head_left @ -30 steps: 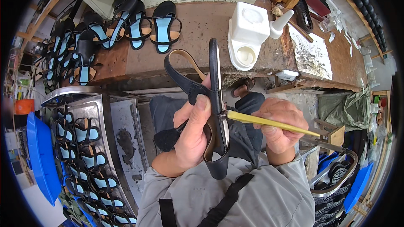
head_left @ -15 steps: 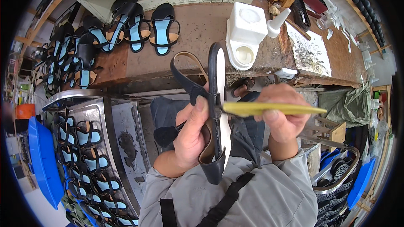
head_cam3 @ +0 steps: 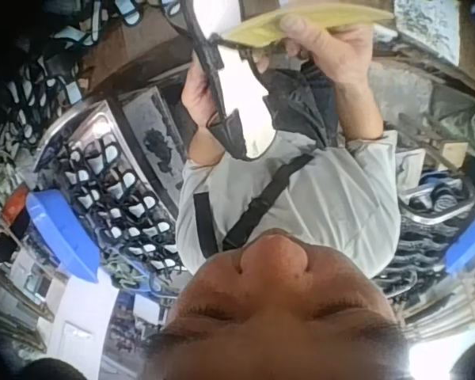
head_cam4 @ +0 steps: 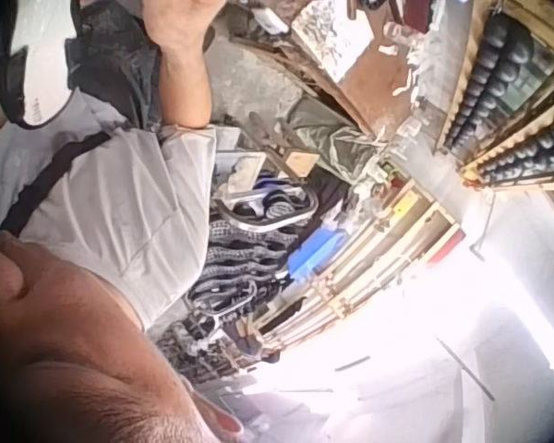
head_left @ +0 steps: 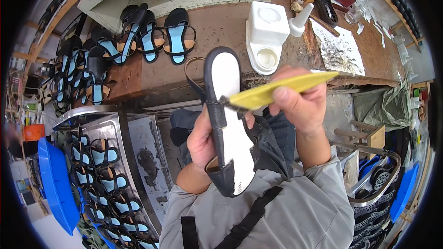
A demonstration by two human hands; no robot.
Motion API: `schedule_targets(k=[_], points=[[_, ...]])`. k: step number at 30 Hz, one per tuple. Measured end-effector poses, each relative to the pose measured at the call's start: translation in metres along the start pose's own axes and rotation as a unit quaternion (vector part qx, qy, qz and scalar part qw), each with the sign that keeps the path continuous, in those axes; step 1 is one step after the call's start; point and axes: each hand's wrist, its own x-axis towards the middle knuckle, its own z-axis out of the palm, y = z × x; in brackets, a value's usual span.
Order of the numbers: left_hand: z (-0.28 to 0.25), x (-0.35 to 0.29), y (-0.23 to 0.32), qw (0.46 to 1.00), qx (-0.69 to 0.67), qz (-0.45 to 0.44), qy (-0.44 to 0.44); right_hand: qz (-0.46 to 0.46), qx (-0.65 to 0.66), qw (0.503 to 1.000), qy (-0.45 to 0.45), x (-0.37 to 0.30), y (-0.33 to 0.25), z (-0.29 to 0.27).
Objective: Apply glue to the edges and soles of shoes using a brush.
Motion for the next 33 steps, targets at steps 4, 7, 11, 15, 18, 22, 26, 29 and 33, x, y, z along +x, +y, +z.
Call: schedule_targets(k=[4, 7, 11, 15, 18, 22, 26, 29, 33], points=[[0.001, 0.004, 0.001, 0.998, -0.052, 0.029, 0.018, -0.092, -0.131, 0.984, -0.084, -0.015, 0.009, -0.004], [0.001, 0.013, 0.002, 0.997, -0.076, 0.019, -0.008, -0.095, -0.142, 0.979, -0.116, -0.03, 0.009, -0.005], [-0.005, 0.017, 0.0, 0.993, -0.076, 0.055, -0.072, -0.088, -0.048, 0.986, -0.131, -0.044, 0.01, -0.013], [-0.012, 0.023, 0.0, 0.977, -0.135, 0.065, -0.152, 0.005, 0.203, 0.979, -0.034, -0.043, 0.007, -0.036], [-0.014, 0.026, 0.0, 0.972, -0.125, 0.068, -0.188, 0.033, 0.251, 0.966, 0.045, -0.038, 0.01, -0.04], [-0.017, 0.029, 0.001, 0.963, -0.136, 0.071, -0.22, 0.117, 0.261, 0.958, 0.022, -0.037, 0.014, -0.057], [-0.019, 0.036, 0.001, 0.952, -0.155, 0.081, -0.25, 0.117, 0.141, 0.983, -0.021, -0.035, 0.024, -0.062], [-0.019, 0.043, 0.001, 0.946, -0.131, 0.145, -0.258, 0.263, -0.048, 0.958, -0.106, -0.04, 0.023, -0.054], [-0.014, 0.061, 0.004, 0.939, -0.096, 0.185, -0.274, 0.294, -0.046, 0.925, -0.237, -0.048, 0.038, -0.043]])
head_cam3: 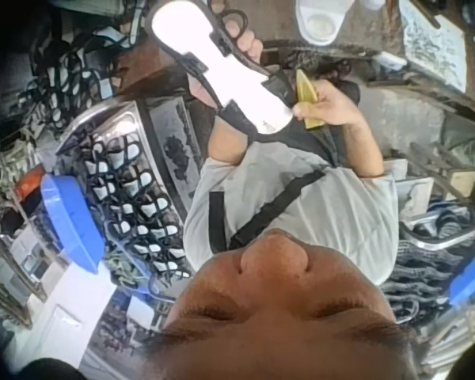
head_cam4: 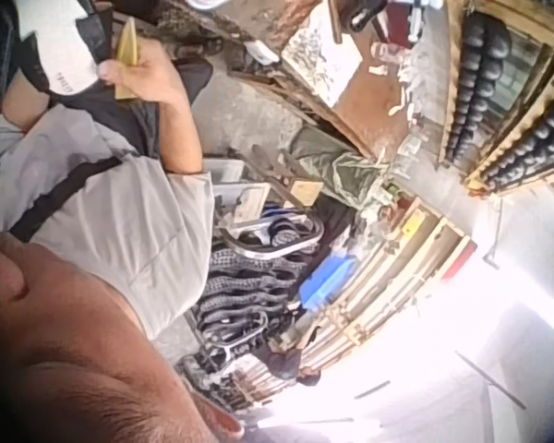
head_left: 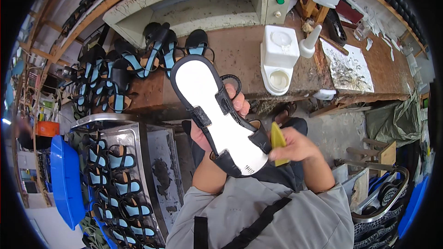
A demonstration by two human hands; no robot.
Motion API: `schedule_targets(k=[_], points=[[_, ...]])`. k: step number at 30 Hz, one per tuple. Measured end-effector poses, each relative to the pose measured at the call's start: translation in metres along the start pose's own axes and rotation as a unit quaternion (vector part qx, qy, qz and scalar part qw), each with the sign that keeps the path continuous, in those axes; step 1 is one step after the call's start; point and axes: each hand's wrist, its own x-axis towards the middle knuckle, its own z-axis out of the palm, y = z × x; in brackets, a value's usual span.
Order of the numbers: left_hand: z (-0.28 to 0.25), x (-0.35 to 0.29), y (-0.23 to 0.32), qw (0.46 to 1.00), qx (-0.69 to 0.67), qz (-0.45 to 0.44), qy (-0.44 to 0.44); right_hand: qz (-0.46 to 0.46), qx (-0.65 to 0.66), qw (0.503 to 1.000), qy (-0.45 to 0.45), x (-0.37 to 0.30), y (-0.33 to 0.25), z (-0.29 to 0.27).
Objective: Apply glue to the edges and soles of shoes using a brush.
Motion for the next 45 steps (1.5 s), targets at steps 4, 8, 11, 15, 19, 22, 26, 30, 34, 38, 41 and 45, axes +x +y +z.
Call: schedule_targets(k=[4, 8, 11, 15, 19, 22, 26, 30, 34, 38, 41, 45], points=[[0.005, 0.018, -0.002, 0.997, -0.05, -0.041, -0.032, -0.056, 0.044, 0.997, 0.029, 0.011, 0.004, 0.008], [-0.051, -0.001, 0.005, 0.964, 0.184, -0.104, 0.159, -0.158, 0.078, 0.976, 0.126, 0.003, 0.0, -0.004], [-0.078, -0.005, 0.015, 0.902, 0.335, -0.235, 0.136, -0.219, 0.147, 0.939, 0.219, -0.011, -0.002, -0.027], [-0.131, -0.03, 0.014, 0.814, 0.421, -0.378, 0.128, -0.277, 0.197, 0.901, 0.269, -0.027, -0.009, -0.045], [-0.16, -0.036, -0.007, 0.623, 0.649, -0.418, -0.127, -0.266, 0.194, 0.9, 0.285, -0.024, -0.003, -0.047], [-0.158, -0.025, -0.007, 0.622, 0.67, -0.392, -0.101, -0.236, 0.182, 0.919, 0.26, -0.022, 0.005, -0.051], [-0.114, -0.025, 0.019, 0.573, 0.79, -0.192, -0.107, -0.197, 0.14, 0.925, 0.292, -0.024, 0.013, -0.048], [-0.06, -0.021, 0.044, 0.746, 0.645, -0.051, 0.16, -0.134, 0.144, 0.948, 0.251, -0.018, 0.029, -0.047], [-0.026, -0.042, 0.035, 0.852, 0.518, -0.047, 0.06, -0.123, 0.156, 0.96, 0.196, 0.0, 0.016, -0.024], [-0.011, -0.049, 0.031, 0.871, 0.491, -0.023, 0.02, -0.098, 0.061, 0.985, 0.128, 0.0, 0.009, -0.015], [-0.009, -0.052, 0.042, 0.861, 0.501, -0.066, -0.053, -0.094, 0.01, 0.99, 0.107, -0.012, 0.006, -0.014], [0.004, -0.058, 0.049, 0.799, 0.585, -0.094, -0.098, -0.105, -0.023, 0.993, 0.057, -0.017, -0.017, 0.003]])
